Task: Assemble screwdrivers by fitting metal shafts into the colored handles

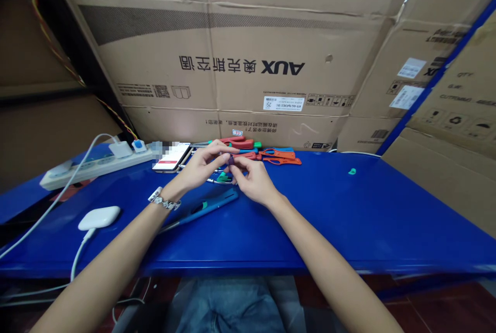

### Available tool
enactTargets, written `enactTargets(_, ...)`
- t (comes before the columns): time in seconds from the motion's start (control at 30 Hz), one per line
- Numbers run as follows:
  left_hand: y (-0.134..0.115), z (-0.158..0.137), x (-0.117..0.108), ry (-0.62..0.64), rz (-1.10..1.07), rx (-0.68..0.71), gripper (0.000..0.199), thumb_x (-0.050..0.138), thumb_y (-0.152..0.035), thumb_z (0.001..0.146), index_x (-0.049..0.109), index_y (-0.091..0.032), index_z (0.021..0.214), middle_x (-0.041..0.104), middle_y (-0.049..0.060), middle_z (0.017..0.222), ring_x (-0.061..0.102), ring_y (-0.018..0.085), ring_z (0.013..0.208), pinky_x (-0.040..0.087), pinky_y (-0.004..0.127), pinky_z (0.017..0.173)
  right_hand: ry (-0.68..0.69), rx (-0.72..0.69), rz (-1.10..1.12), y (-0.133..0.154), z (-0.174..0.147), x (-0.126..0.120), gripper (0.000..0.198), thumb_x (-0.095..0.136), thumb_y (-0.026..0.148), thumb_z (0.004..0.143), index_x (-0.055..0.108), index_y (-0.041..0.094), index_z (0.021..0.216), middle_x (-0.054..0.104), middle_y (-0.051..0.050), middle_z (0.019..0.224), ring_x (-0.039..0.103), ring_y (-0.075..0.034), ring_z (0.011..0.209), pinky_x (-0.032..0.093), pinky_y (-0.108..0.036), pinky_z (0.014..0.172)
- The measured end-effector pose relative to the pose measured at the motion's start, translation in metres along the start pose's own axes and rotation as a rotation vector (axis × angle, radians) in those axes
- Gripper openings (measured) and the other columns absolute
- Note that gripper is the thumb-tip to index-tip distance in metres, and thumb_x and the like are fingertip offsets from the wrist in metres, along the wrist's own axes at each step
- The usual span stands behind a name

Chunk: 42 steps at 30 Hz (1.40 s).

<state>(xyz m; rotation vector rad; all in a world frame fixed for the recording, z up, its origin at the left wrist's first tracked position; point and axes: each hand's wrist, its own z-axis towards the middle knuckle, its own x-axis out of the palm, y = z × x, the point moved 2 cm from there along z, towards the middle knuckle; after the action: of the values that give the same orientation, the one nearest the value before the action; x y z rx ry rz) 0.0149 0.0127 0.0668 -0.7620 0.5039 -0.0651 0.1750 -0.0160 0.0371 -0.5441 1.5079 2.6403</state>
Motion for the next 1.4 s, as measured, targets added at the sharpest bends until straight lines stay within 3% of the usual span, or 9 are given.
enactTargets(0.2, 0.006, 0.002, 0.001, -0.095, 0.014, -0.008, 0.024, 0.070, -0.041, 0.084, 0.070, -0.017, 0.082, 0.061, 0.004, 0.083, 0.058, 0.017, 0.081, 0.047, 0.033, 0.077, -0.090, -0.012, -0.016, -0.002, 0.001, 0.003, 0.034, 0.068, 0.039, 0.082, 0.063, 0.020, 0.109, 0.073, -0.004, 0.091, 0.063, -0.014, 0.065, 0.049, -0.025, 0.057)
enactTargets(0.37, 0.005, 0.002, 0.006, -0.167, 0.074, -0.055, 0.027, 0.076, -0.042, 0.078, 0.066, -0.017, 0.081, 0.058, 0.001, 0.078, 0.052, 0.014, 0.071, 0.042, 0.029, 0.066, -0.163, 0.009, 0.067, -0.006, 0.004, 0.006, 0.026, 0.072, 0.041, 0.079, 0.059, 0.019, 0.079, 0.067, -0.001, 0.072, 0.063, -0.015, 0.061, 0.052, -0.027, 0.058)
enactTargets(0.57, -0.002, -0.001, 0.000, 0.007, 0.049, 0.015, 0.024, 0.057, -0.037, 0.093, 0.073, -0.021, 0.101, 0.063, 0.007, 0.095, 0.059, 0.019, 0.092, 0.047, 0.033, 0.080, 0.003, -0.017, 0.019, 0.001, 0.000, 0.001, 0.023, 0.056, 0.039, 0.090, 0.067, 0.019, 0.096, 0.070, -0.004, 0.079, 0.062, -0.015, 0.059, 0.052, -0.028, 0.056)
enactTargets(0.7, 0.004, 0.000, 0.001, -0.077, 0.055, -0.001, 0.021, 0.068, -0.039, 0.086, 0.071, -0.018, 0.088, 0.060, 0.004, 0.083, 0.058, 0.017, 0.080, 0.046, 0.032, 0.073, -0.060, -0.002, 0.014, -0.002, 0.000, 0.004, 0.033, 0.066, 0.039, 0.084, 0.062, 0.021, 0.112, 0.072, -0.003, 0.086, 0.061, -0.013, 0.058, 0.050, -0.026, 0.054)
enactTargets(0.87, 0.006, 0.001, 0.005, -0.166, 0.031, -0.056, 0.027, 0.077, -0.040, 0.077, 0.062, -0.017, 0.079, 0.057, 0.001, 0.076, 0.053, 0.014, 0.069, 0.042, 0.027, 0.064, -0.162, 0.037, 0.034, -0.011, 0.003, 0.008, 0.028, 0.073, 0.044, 0.077, 0.061, 0.019, 0.079, 0.068, -0.002, 0.073, 0.061, -0.015, 0.056, 0.049, -0.026, 0.053)
enactTargets(1.0, -0.001, 0.000, 0.000, -0.063, 0.041, -0.003, 0.022, 0.063, -0.037, 0.089, 0.070, -0.019, 0.100, 0.061, 0.005, 0.089, 0.056, 0.017, 0.081, 0.046, 0.031, 0.074, -0.064, 0.022, -0.004, -0.006, 0.001, 0.005, 0.023, 0.062, 0.040, 0.086, 0.067, 0.018, 0.090, 0.073, -0.005, 0.084, 0.064, -0.016, 0.060, 0.051, -0.029, 0.058)
enactTargets(1.1, -0.003, 0.000, -0.003, -0.008, 0.039, 0.037, 0.021, 0.059, -0.034, 0.092, 0.073, -0.020, 0.098, 0.062, 0.006, 0.089, 0.058, 0.019, 0.088, 0.046, 0.034, 0.080, -0.032, 0.009, -0.029, -0.002, -0.001, 0.004, 0.023, 0.058, 0.039, 0.089, 0.068, 0.018, 0.093, 0.074, -0.006, 0.089, 0.065, -0.017, 0.062, 0.053, -0.029, 0.060)
enactTargets(1.23, 0.001, 0.001, 0.000, -0.068, 0.027, 0.005, 0.017, 0.069, -0.035, 0.085, 0.071, -0.018, 0.087, 0.062, 0.004, 0.084, 0.057, 0.017, 0.080, 0.045, 0.031, 0.074, -0.134, -0.020, -0.032, -0.005, 0.000, 0.006, 0.025, 0.069, 0.040, 0.083, 0.065, 0.019, 0.097, 0.071, -0.004, 0.081, 0.063, -0.016, 0.062, 0.051, -0.027, 0.058)
enactTargets(1.4, 0.004, 0.000, 0.002, -0.140, 0.033, -0.034, 0.026, 0.077, -0.039, 0.077, 0.066, -0.017, 0.083, 0.058, 0.002, 0.084, 0.055, 0.015, 0.076, 0.043, 0.028, 0.069, -0.231, 0.012, 0.058, -0.016, 0.002, 0.008, 0.030, 0.075, 0.044, 0.077, 0.060, 0.018, 0.076, 0.067, -0.001, 0.067, 0.061, -0.015, 0.054, 0.049, -0.026, 0.055)
